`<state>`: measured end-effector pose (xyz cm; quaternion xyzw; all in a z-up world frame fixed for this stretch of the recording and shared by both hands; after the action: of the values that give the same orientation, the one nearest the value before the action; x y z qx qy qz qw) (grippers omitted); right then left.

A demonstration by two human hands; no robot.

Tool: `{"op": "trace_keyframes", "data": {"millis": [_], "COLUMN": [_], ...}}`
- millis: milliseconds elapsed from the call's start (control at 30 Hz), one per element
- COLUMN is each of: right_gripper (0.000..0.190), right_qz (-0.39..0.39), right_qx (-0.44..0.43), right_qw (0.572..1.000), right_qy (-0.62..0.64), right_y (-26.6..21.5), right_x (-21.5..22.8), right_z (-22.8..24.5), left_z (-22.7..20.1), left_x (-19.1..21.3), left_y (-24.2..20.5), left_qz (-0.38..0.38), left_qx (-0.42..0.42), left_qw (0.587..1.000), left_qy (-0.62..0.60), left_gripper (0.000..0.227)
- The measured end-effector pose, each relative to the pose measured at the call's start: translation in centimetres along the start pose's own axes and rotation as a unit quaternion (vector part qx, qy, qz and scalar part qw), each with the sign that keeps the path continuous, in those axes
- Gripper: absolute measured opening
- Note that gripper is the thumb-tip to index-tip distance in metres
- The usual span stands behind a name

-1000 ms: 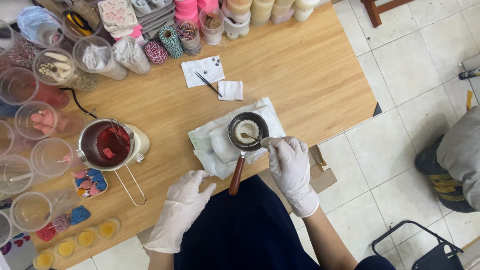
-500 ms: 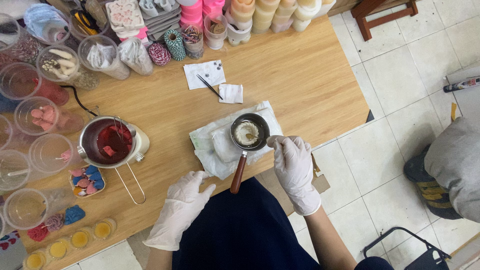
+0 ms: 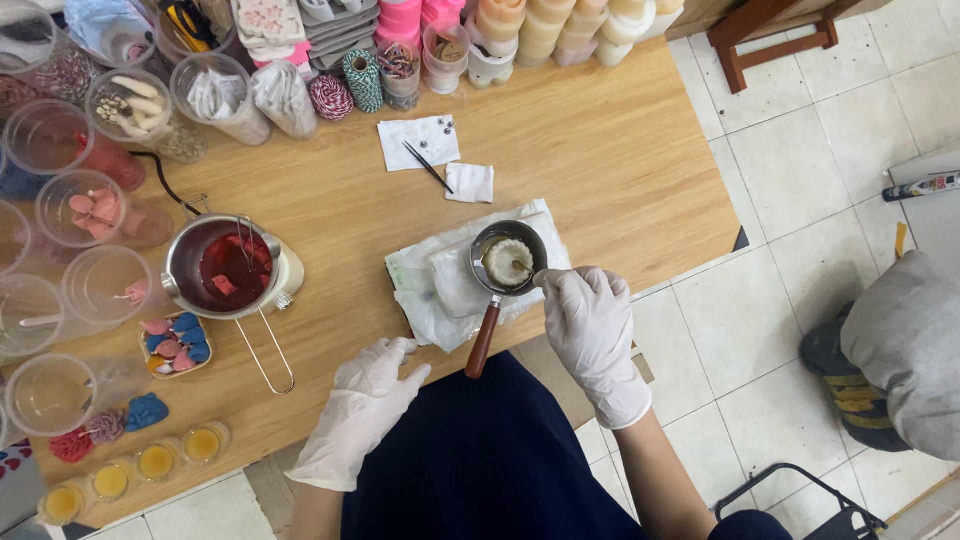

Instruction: The person stirs a dark red liquid in a small metal pot with a wooden-handled spoon, periodically checking the temperature or consistency by dipping the spoon into the mixture while wearing white gloves.

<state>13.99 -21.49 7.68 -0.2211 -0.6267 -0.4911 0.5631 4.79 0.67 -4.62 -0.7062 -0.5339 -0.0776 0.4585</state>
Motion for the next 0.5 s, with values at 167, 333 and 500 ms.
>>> {"op": "trace_keyframes", "data": {"millis": [167, 333, 500], "right_gripper": [0.009, 0.009, 0.009], "right_qz": [0.018, -0.012, -0.005], "right_qx": [-0.056, -0.061, -0.035], "right_qw": [0.995, 0.996, 0.999], "right_qy": [0.077, 0.068, 0.035], "right_y": [-0.1, 1.0, 2.1], "right_x": [-0.9, -0.8, 0.0], "right_z": [-0.6, -0.8, -0.9], "left_z": [0.0, 0.2, 0.3], "left_x": [0.1, 0.2, 0.2], "left_y": [-0.1, -0.1, 0.1], "left_qz": [0.003, 0.002, 0.026], "left_qx": [0.005, 0.007, 0.035], "left_qw": [1.000, 1.000, 0.999], "left_qy": [-0.008, -0.007, 0.004], "left_gripper": [0.044, 0.045, 0.045]}}
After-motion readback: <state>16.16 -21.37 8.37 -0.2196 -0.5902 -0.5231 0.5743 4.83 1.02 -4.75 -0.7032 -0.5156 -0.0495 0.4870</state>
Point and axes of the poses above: each hand's wrist, its own y-axis towards the middle knuckle, its own x-axis out of the back of the hand, z = x × y, the point moved 8 cm from there along y, towards the middle knuckle, and after that the axes turned 8 degrees about -y, right-handed, at the moved point
